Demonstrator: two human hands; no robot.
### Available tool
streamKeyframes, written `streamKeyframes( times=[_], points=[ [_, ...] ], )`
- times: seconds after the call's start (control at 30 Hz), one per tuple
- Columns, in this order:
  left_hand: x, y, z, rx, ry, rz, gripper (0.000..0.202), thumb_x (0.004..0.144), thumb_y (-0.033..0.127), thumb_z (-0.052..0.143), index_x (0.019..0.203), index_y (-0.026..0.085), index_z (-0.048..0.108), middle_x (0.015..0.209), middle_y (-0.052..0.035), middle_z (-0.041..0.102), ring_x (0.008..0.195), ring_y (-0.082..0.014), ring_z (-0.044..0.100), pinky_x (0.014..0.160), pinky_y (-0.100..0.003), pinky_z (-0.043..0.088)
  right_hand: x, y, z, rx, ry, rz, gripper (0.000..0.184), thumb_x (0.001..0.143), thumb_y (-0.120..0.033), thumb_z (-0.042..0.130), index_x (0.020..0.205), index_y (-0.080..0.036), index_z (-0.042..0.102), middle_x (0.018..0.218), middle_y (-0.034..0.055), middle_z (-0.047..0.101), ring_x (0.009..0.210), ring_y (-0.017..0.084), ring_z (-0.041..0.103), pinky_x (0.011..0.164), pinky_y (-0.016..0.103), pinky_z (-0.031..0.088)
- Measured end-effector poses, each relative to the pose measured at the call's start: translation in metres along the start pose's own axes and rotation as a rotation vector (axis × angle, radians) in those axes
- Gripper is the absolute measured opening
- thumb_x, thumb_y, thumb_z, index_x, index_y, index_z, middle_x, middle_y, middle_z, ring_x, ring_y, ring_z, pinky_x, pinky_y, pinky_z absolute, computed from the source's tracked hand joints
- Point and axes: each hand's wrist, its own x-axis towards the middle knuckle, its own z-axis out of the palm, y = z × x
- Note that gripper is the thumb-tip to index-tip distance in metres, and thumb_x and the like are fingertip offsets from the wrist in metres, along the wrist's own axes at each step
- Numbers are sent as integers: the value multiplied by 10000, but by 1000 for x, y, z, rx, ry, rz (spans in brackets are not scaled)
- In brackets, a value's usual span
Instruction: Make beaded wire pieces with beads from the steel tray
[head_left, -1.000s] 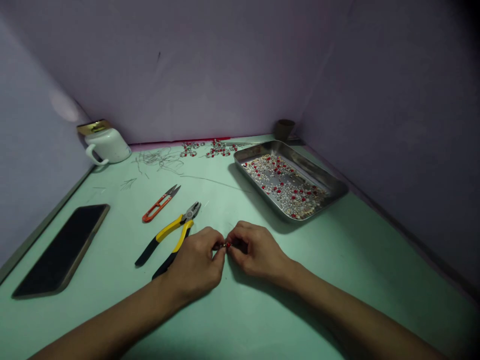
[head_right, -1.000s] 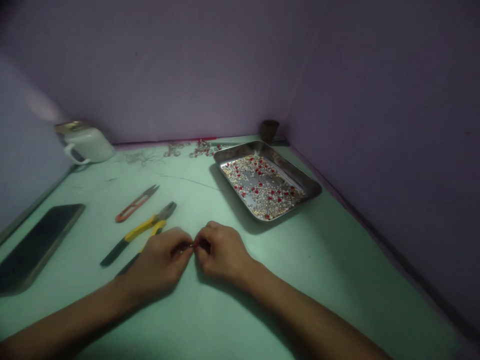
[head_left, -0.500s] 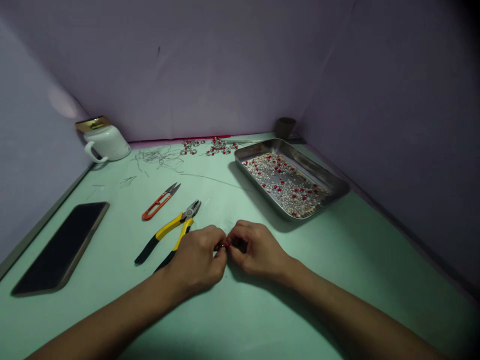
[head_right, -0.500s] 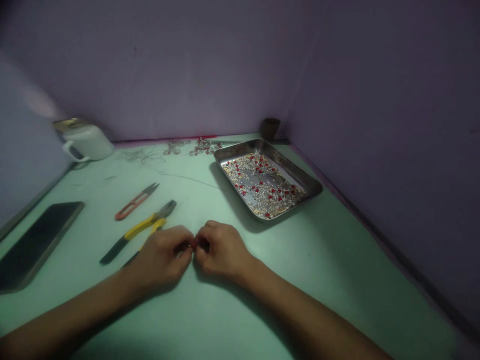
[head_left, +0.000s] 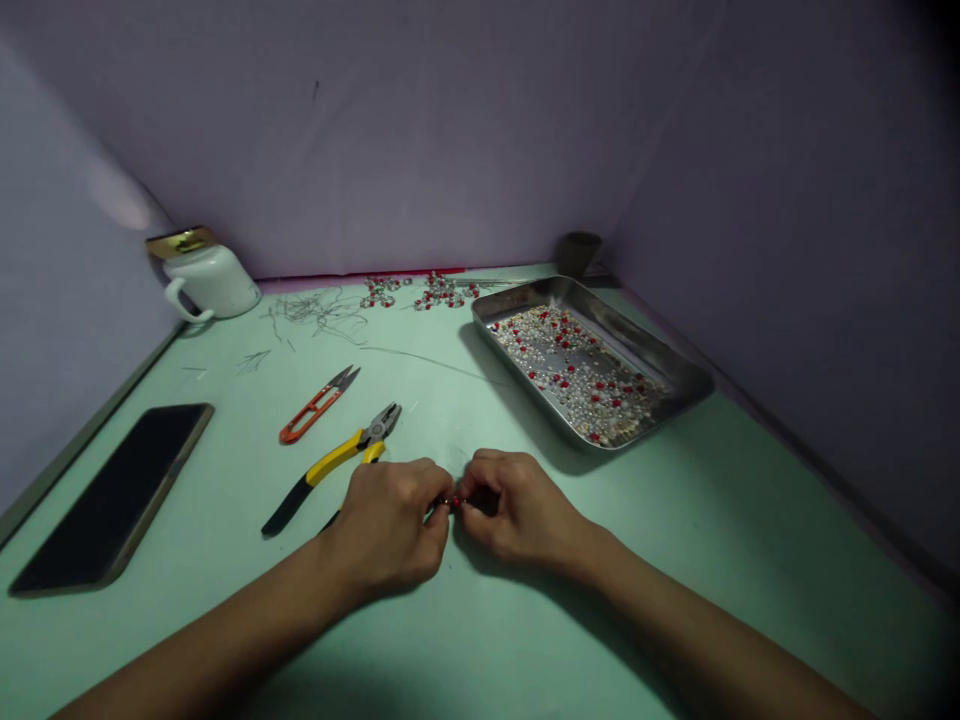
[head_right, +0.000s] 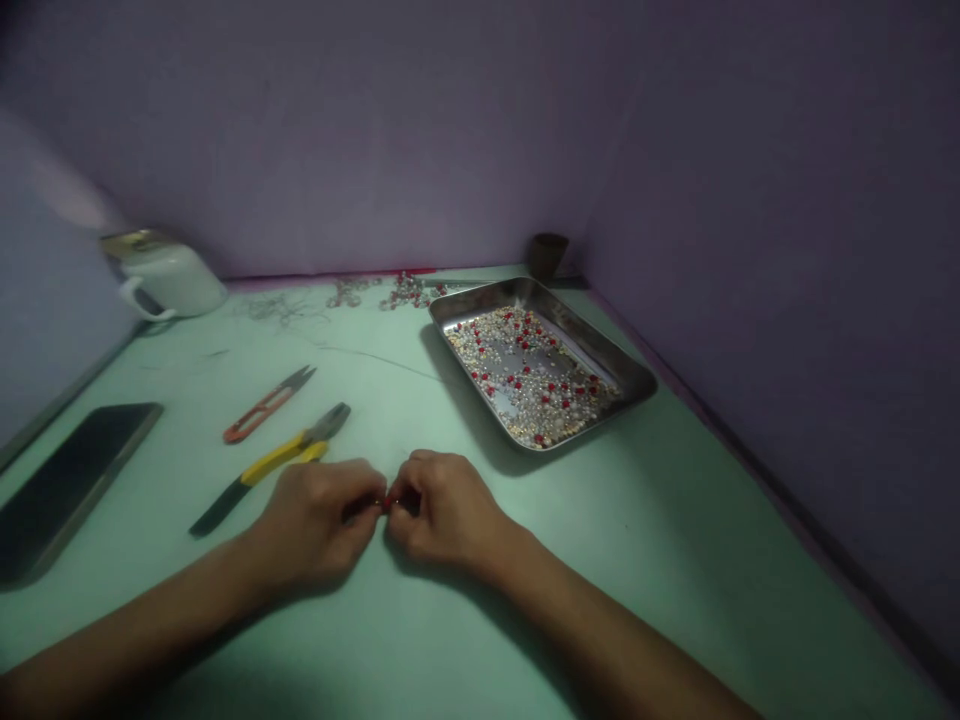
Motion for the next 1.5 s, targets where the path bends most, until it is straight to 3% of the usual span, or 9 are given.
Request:
streamKeyframes(
  times=[0.17,0.27,0.33,0.7,0.9,0.97,1.07,1.2,1.5],
  points=[
    [5,-5,1,-286,104,-101,121,770,175,494,817,156,604,733,-30,634,641,-144,549,608,-271,412,3,3,2,323,91,274,39,655,-180,559,646,-155,588,560,-8,533,492,94,431,462,224,321],
    [9,-7,0,-451,139,-208,141,773,176,514,864,154,618,737,-24,647,646,-139,560,620,-271,433,6,3,5,542,101,430,117,637,-267,616,649,-156,583,514,-24,510,446,78,397,431,220,305],
    [10,-8,-1,-504,121,-194,135,771,162,511,835,157,630,728,-19,646,654,-139,562,625,-272,434,7,0,6,624,77,478,147,611,-281,653,639,-158,576,482,-42,487,419,69,384,417,217,297],
    [1,-9,5,-346,181,52,194,779,76,434,800,147,613,737,-44,606,680,-155,559,636,-285,440,3,-6,2,792,31,547,315,586,-417,752,639,-139,613,452,-29,517,384,75,450,383,216,391],
    [0,-5,8,-331,252,93,198,807,101,425,854,147,612,776,-56,618,708,-160,574,645,-284,453,0,-2,5,896,2,530,264,593,-350,788,664,-140,646,477,-23,536,390,74,469,377,205,436],
    [1,-3,6,-388,305,44,197,793,104,449,917,142,598,810,-57,627,687,-145,569,645,-277,451,0,-1,5,977,31,516,238,606,-321,789,669,-139,650,492,-26,537,399,70,474,382,197,446],
    [3,2,3,-487,373,-164,149,756,135,504,876,134,592,757,-34,616,555,-107,508,555,-249,421,2,-2,6,1076,130,520,231,592,-300,803,680,-136,666,522,-27,545,425,60,479,403,181,461],
    [5,8,2,-679,239,-394,79,725,204,550,705,154,607,586,12,564,516,-108,471,489,-228,378,3,-1,8,1043,193,489,241,584,-304,808,710,-140,685,525,-13,573,443,73,498,417,193,475],
    [5,9,11,-826,264,-408,51,681,160,563,635,159,587,588,29,566,550,-110,506,534,-236,402,1,-3,11,938,209,526,200,588,-277,780,674,-141,661,500,5,597,415,97,523,412,232,473]
  ],
)
